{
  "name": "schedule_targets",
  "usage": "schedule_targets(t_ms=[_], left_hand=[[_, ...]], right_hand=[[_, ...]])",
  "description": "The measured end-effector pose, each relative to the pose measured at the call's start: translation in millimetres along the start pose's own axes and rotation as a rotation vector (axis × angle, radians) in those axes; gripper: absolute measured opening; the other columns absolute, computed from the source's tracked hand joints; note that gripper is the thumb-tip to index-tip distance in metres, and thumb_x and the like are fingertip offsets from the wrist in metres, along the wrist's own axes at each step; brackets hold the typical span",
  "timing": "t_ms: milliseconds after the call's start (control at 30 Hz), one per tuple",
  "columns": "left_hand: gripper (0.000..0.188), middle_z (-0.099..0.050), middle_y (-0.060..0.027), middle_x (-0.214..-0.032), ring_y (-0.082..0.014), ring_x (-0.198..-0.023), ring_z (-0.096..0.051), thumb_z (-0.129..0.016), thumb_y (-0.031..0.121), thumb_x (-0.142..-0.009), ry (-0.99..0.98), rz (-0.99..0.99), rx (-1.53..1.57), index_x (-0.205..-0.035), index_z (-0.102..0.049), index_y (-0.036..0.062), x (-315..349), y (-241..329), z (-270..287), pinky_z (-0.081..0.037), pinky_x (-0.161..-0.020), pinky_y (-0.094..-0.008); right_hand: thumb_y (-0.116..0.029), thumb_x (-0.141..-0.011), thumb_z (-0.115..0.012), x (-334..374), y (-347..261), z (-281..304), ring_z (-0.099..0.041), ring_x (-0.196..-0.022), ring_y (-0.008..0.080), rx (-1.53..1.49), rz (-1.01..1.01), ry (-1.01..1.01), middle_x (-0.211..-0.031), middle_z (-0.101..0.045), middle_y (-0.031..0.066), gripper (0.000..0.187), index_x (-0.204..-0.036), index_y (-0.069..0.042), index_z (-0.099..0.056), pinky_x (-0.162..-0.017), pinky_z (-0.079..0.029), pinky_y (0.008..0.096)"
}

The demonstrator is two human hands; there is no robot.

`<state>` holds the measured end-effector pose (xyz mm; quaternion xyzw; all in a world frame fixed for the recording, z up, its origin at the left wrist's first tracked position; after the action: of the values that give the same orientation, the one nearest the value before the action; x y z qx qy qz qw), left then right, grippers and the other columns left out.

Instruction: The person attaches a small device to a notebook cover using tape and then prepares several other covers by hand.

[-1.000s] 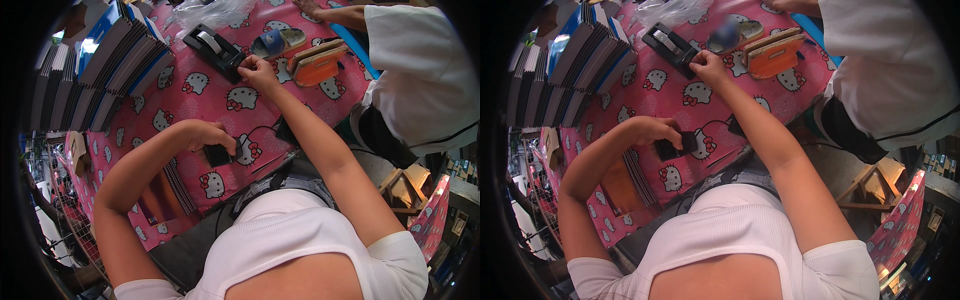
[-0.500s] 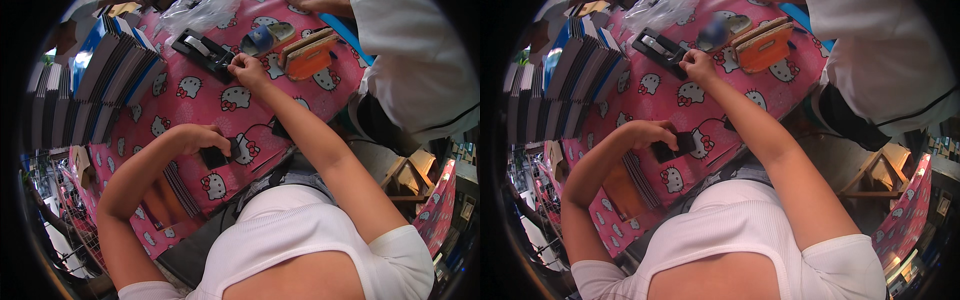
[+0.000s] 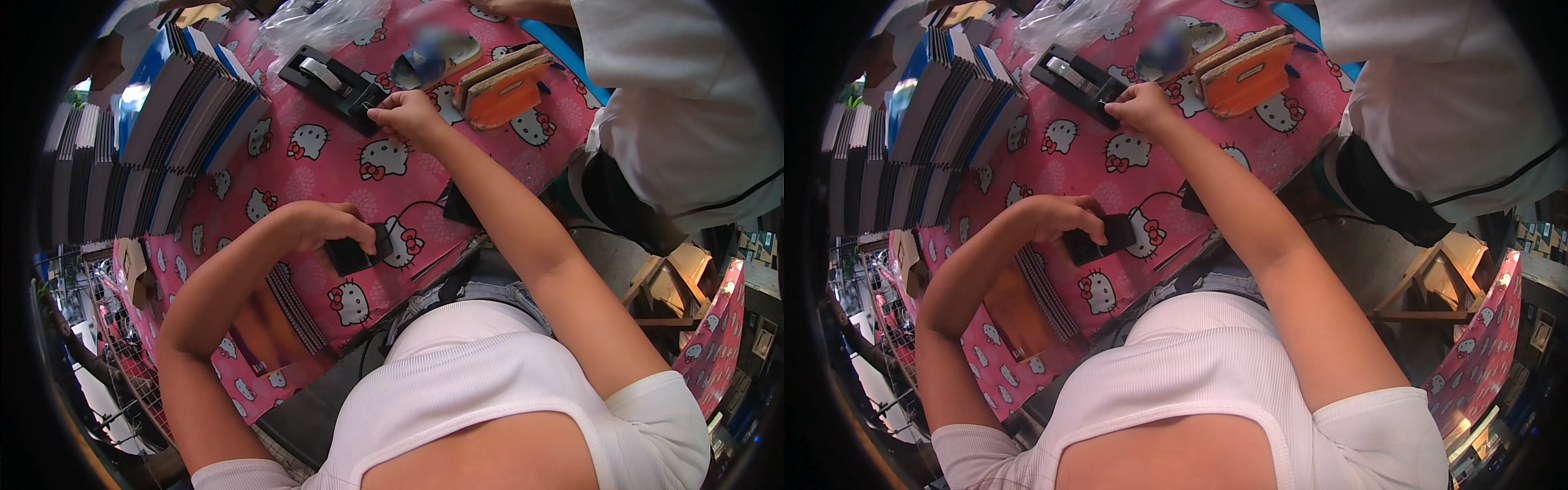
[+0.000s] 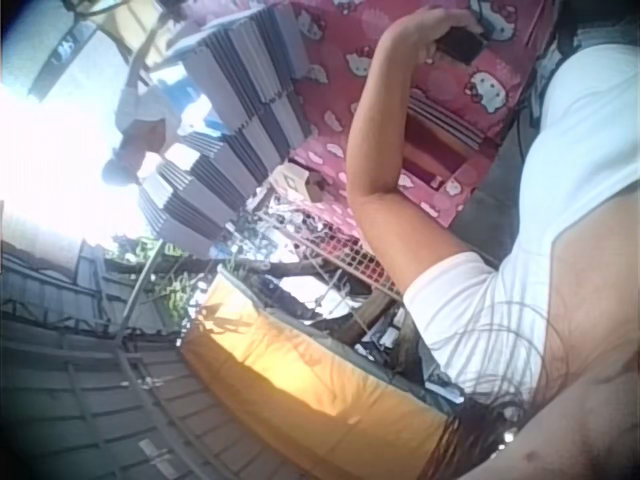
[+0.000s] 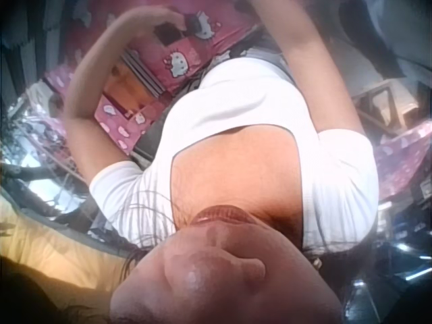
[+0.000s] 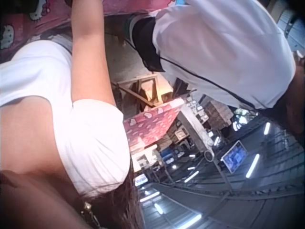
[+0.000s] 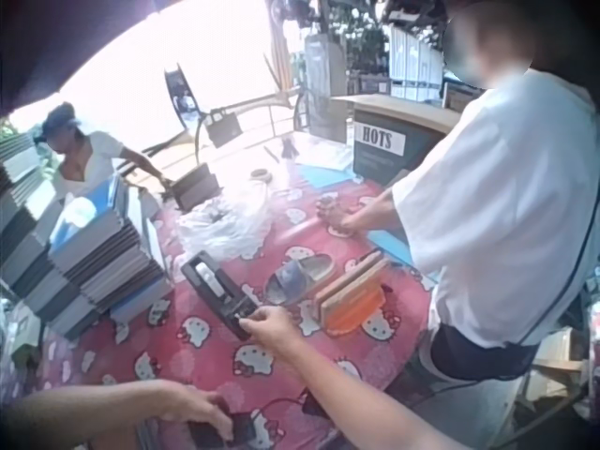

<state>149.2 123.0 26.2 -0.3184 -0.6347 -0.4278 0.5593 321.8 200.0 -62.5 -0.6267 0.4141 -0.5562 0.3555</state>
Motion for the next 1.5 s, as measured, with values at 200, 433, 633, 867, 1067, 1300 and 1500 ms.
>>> schedule_targets(t_ms=[200,433,633,867,1067,1300,1500], left_hand=[[0.063,-0.051,-0.0169,-0.110,-0.0305,-0.100,-0.058,-0.071,0.015,-0.070,-0.005,-0.002,-0.011,-0.122,-0.043,-0.0032,0,2,-1,-0.060,-0.070,-0.0478],[0.061,-0.050,-0.0173,-0.112,-0.0311,-0.100,-0.058,-0.071,0.015,-0.070,-0.002,0.012,0.004,-0.121,-0.044,-0.0031,0,4,1,-0.060,-0.071,-0.0474],[0.061,-0.049,-0.0197,-0.113,-0.0320,-0.100,-0.058,-0.071,0.014,-0.071,0.006,0.006,0.023,-0.122,-0.043,-0.0029,1,-2,1,-0.060,-0.071,-0.0472],[0.062,-0.051,-0.0183,-0.110,-0.0316,-0.100,-0.059,-0.071,0.013,-0.071,-0.007,0.024,0.021,-0.123,-0.042,-0.0028,1,6,0,-0.059,-0.071,-0.0491],[0.061,-0.052,-0.0199,-0.109,-0.0314,-0.099,-0.060,-0.071,0.012,-0.072,-0.013,0.034,0.019,-0.123,-0.040,-0.0024,-4,3,3,-0.060,-0.070,-0.0490],[0.064,-0.051,-0.0231,-0.111,-0.0348,-0.097,-0.060,-0.072,0.011,-0.072,-0.065,0.023,0.049,-0.125,-0.038,-0.0028,-4,3,4,-0.060,-0.072,-0.0507],[0.074,-0.049,-0.0282,-0.112,-0.0387,-0.095,-0.061,-0.072,0.010,-0.072,-0.089,0.012,0.073,-0.131,-0.030,-0.0056,4,7,3,-0.059,-0.073,-0.0522]], right_hand=[[-0.017,-0.077,-0.074,-7,8,7,-0.061,-0.055,0.0194,-0.055,-0.051,-0.001,-0.070,-0.064,0.0088,0.022,-0.090,-0.001,-0.065,-0.050,-0.051,0.0321],[-0.017,-0.073,-0.074,-14,-23,20,-0.067,-0.078,0.0309,1.125,0.218,0.356,-0.084,-0.069,0.0157,0.022,-0.088,-0.002,-0.070,-0.070,-0.052,0.0393],[-0.015,-0.084,-0.068,104,-28,17,-0.057,-0.073,0.0066,0.252,0.338,-0.500,-0.079,-0.064,-0.0005,0.015,-0.089,-0.001,-0.064,-0.068,-0.047,0.0236],[-0.017,-0.085,-0.070,147,16,2,-0.053,-0.070,0.0041,0.130,0.181,-0.658,-0.075,-0.061,-0.0016,0.019,-0.090,0.000,-0.063,-0.063,-0.043,0.0206],[-0.020,-0.079,-0.073,136,23,-14,-0.056,-0.067,0.0097,0.257,0.241,-0.605,-0.070,-0.062,0.0053,0.023,-0.088,-0.001,-0.066,-0.061,-0.045,0.0265],[-0.019,-0.078,-0.073,127,34,-25,-0.060,-0.064,0.0122,0.289,0.313,-0.581,-0.071,-0.063,0.0066,0.022,-0.087,0.000,-0.066,-0.058,-0.046,0.0280],[-0.022,-0.074,-0.075,126,31,-27,-0.061,-0.060,0.0166,0.331,0.036,-0.571,-0.064,-0.062,0.0086,0.027,-0.085,0.001,-0.067,-0.056,-0.048,0.0320]])
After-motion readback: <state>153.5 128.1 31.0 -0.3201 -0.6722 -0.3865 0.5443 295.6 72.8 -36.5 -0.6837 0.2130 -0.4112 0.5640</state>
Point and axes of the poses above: each hand's wrist, its own x-axis away from the middle knuckle, its own z-axis out of the back of the hand, y = z × x, the point moved 3 cm from there along -x, towards the middle knuckle
